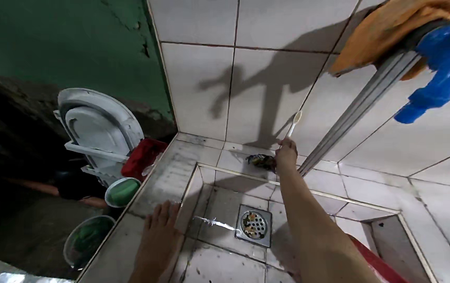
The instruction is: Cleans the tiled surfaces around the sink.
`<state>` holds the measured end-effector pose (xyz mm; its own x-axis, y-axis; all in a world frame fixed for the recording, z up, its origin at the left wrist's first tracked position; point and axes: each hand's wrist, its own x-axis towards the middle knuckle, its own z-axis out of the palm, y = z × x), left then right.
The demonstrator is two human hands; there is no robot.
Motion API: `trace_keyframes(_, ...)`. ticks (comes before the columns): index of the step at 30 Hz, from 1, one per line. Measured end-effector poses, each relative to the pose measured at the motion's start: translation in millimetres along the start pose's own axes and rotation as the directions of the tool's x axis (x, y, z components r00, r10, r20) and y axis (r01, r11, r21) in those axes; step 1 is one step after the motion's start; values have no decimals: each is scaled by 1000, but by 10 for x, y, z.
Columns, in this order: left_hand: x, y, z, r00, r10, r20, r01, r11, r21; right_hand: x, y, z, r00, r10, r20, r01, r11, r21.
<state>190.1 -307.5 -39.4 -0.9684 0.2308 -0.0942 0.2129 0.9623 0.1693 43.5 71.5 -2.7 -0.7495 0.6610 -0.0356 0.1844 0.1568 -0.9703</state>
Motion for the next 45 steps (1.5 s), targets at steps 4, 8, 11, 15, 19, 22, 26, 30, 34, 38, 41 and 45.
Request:
trace_keyframes(4, 1, 20, -19, 1000, 0, 4, 0, 1000, -16, 75, -28, -5, 998, 60, -20, -60, 998, 27)
trace_keyframes(8, 6, -4, 9, 1000, 3, -20, -3, 1000, -22, 136, -845, -98, 996, -90, -25, 92, 992, 88)
trace_keyframes(11, -9, 8, 4, 1000, -3, -17, 2, 999, -43, 133, -856, -43, 993, -103, -63, 105, 994, 36)
trace_keyframes(15, -28, 2, -5, 999, 11, -39, -13, 998, -54, -11, -264, 5, 999, 36, 2, -36, 998, -56)
trace_keyframes(19, -25, -12, 40, 999, 4, -49, -5, 1000, -27, 94, -825, -159, 994, -108, 13, 108, 994, -15)
trace_keyframes(22, -43, -31, 62, 999, 22, -48, -23, 999, -29, 148, -1148, -168, 981, -188, -44, 186, 982, -37)
trace_keyframes(26, -51, -36, 54, 996, 32, -78, -36, 998, -55, -13, -297, 40, 1000, 4, 5, -4, 998, -67)
trace_keyframes(30, -65, -28, 34, 997, 17, -77, -21, 998, -56, -238, 4, 59, 997, 83, -2, -83, 990, -114)
trace_keyframes(34, -37, -35, 23, 1000, -5, -26, 4, 999, -37, -1, -346, 16, 996, -79, -32, 73, 986, -148)
trace_keyframes(38, 1, 2, -19, 1000, -22, 13, 22, 999, -29, -231, -143, 193, 993, 111, 37, -107, 988, -107)
trace_keyframes(41, -5, -20, -8, 1000, -14, -11, 13, 1000, -24, -493, -180, 404, 948, 290, 131, -318, 871, 374)
trace_keyframes(45, -14, -27, 13, 999, 4, -49, -5, 1000, -18, -493, -708, 636, 943, 293, 158, -283, 453, 845)
